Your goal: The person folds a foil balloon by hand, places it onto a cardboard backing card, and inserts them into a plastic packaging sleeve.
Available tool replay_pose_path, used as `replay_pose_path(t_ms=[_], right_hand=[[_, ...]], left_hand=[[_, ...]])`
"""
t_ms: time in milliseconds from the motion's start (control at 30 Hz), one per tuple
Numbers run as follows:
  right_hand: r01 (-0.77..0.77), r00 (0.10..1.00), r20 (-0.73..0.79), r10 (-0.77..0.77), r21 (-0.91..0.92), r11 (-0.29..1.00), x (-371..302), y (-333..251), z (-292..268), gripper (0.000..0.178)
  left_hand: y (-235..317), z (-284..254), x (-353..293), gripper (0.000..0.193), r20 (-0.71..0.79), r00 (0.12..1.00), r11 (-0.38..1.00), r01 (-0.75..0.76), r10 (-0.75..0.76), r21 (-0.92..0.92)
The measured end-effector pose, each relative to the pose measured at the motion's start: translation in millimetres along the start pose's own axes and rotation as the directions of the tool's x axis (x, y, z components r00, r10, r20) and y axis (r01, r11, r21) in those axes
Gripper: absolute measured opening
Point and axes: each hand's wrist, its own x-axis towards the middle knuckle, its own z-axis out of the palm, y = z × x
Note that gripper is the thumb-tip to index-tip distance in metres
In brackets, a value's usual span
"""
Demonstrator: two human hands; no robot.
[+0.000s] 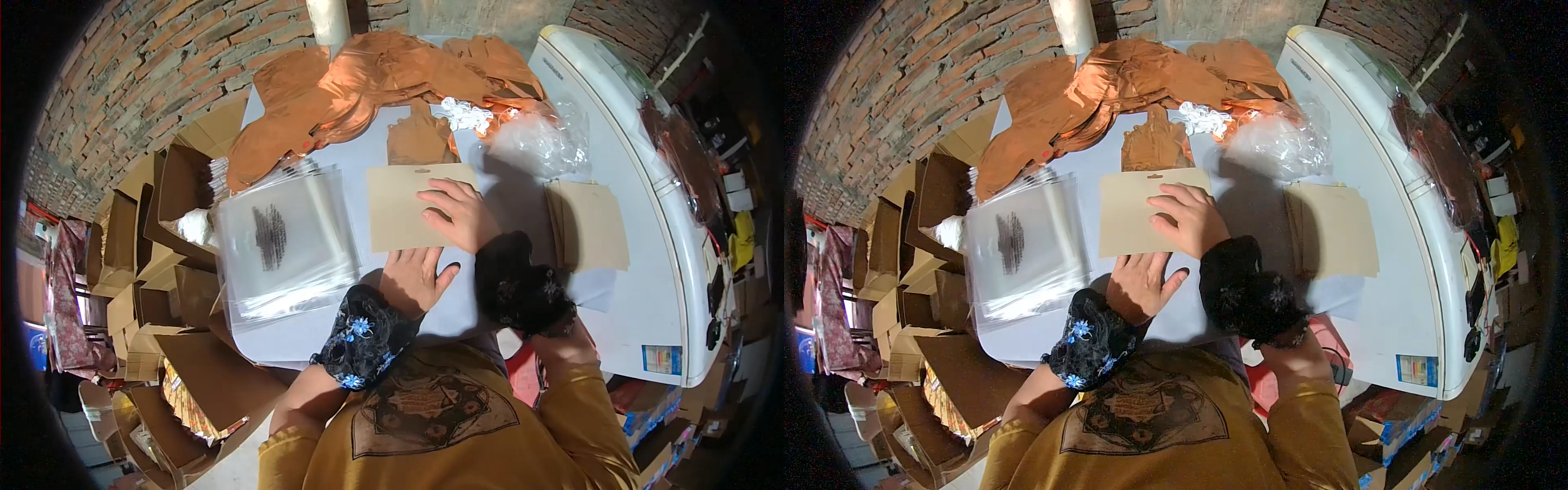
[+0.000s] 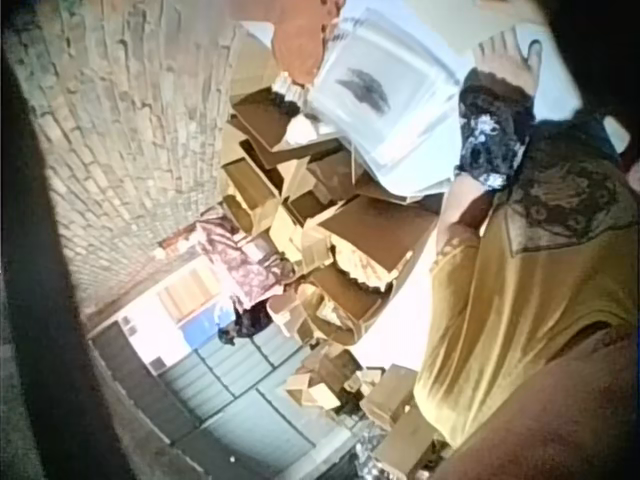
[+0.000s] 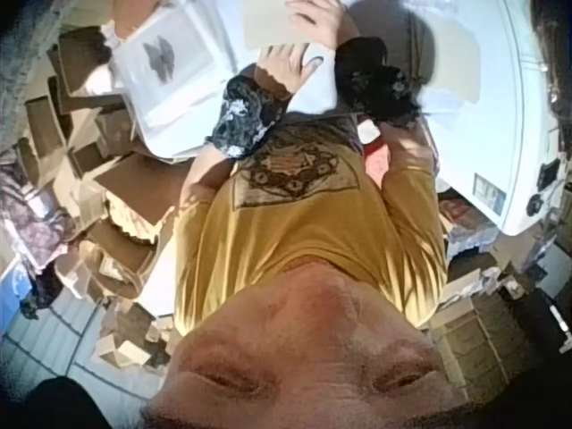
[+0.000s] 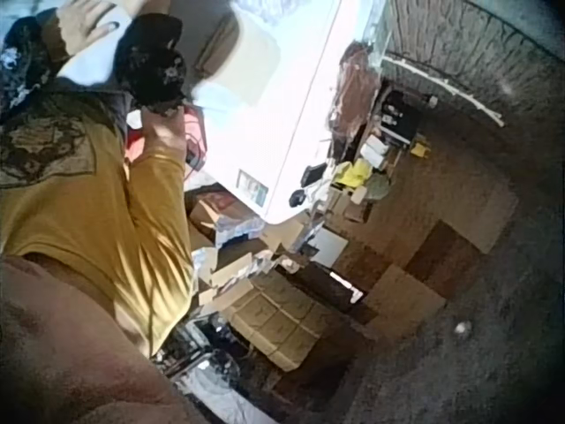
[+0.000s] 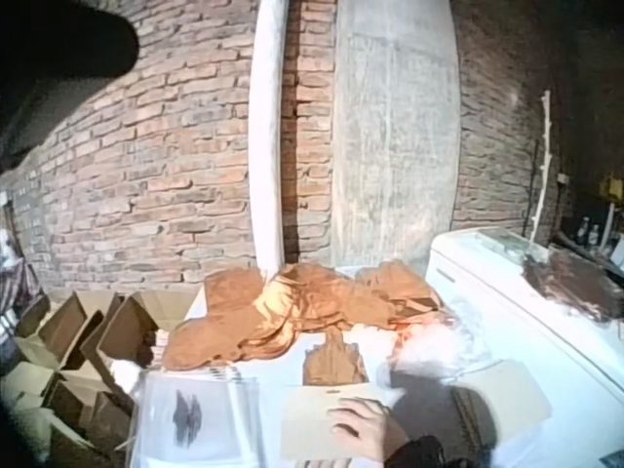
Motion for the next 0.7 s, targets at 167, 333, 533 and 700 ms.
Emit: replay_pose_path(t_ms=[167, 333, 533, 700], right_hand=[[-0.047, 0.997, 0.068, 0.047, 0.002, 0.999, -0.2, -0.1, -0.8, 0.035], [-0.06, 0.995, 0.08, 0.057, 0.03, 0.998, 0.2, 4.0, -1.5, 0.034], [-0.009, 1.0, -0.015, 0.009, -0.01, 1.0, 1.7, 1.3, 0.4, 0.034], [-0.014, 0.999, -0.036, 0.012, -0.042, 0.999, -3.4, -3.2, 4.9, 0.036]], left_hand=[[0.7, 3.3, -3.5, 0.061, 0.053, 0.999, 1.0, 0.012, -0.013, 0.006], [3.0, 0.4, -7.4, 0.061, 0.062, 0.998, 0.997, 0.004, -0.009, 0.082], [6.0, -5.3, -6.9, 0.063, 0.039, 0.999, 0.993, 0.011, -0.016, 0.121], [2.7, -5.5, -10.3, 0.059, 0.039, 0.999, 0.996, -0.015, 0.012, 0.082]])
